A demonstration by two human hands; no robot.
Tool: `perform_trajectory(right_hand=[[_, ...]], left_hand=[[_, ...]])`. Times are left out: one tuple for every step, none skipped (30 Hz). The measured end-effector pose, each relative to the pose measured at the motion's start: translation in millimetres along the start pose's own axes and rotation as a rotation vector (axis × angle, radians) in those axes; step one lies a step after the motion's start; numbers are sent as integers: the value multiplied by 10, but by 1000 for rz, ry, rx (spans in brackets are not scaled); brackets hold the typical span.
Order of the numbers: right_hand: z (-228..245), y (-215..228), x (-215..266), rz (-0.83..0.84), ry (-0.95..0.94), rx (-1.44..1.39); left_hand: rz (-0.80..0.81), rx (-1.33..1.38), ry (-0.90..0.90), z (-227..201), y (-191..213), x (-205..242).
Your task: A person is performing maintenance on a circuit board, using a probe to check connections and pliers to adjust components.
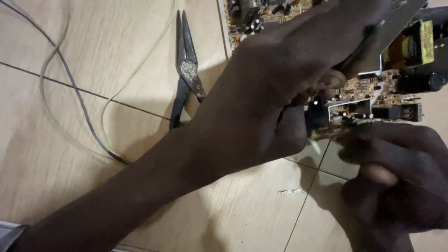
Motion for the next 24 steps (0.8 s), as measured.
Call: perform_trajectory(right_hand=[[-99,76,34,135,35,-19],[-203,147,72,268,75,-40],[-86,53,29,268,77,-41],[6,-8,-19,195,1,-55],[96,-66,-59,121,-74,-69],[32,-120,-30,120,-74,-66],[-11,-141,-4,41,-15,-8],[-55,-163,22,-35,46,48],[-13,-190,10,-34,46,49],[27,-204,-1,-78,47,-5],[67,-219,-11,-122,47,-60],[73,-214,-1,-123,46,-60],[57,-207,7,-129,-10,-53],[42,-204,21,-136,-67,-49],[-26,-199,55,-138,-70,-52],[-108,-182,87,-160,-93,-67],[-192,-163,120,-182,-115,-82],[-96,-159,95,-183,-118,-75],[-25,-152,75,-206,-192,-50],[44,-159,48,-226,-263,-31],[21,-76,89,-225,-262,-29],[-10,-16,130,-176,-268,-18],[-40,42,173,-128,-274,-7],[-56,70,143,-127,-275,-9]], left_hand=[[1,3,2,-10,-4,6],[2,1,2,-19,-2,11],[1,-1,2,-12,-8,-2],[3,-2,4,-9,-16,-13],[5,-3,5,-8,-26,-23],[4,-1,3,2,-16,-21],[5,1,1,10,-8,-18],[6,1,1,21,1,-17],[5,2,1,10,-6,-12],[6,2,-2,-1,-12,-9],[8,2,-5,-11,-18,-6],[10,2,-5,14,5,-9],[13,2,-5,39,27,-13],[19,0,-4,62,50,-14],[23,-2,-2,55,91,21],[27,1,-8,53,122,44],[31,4,-14,53,151,65],[31,12,-15,63,120,33],[33,19,-17,75,91,3],[32,21,-16,91,79,-20],[30,22,-16,62,71,-6],[30,20,-17,34,63,10],[30,18,-18,5,56,28],[31,17,-16,28,39,-3]])
Point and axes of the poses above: each hand's wrist, its own x-axis away from the middle knuckle, its own y-axis out of the back of the hand, z = x × y, the point moved 4 cm from there along -x, towards the middle knuckle, and after that the axes turned 14 degrees about -x, right-handed, at the moved point
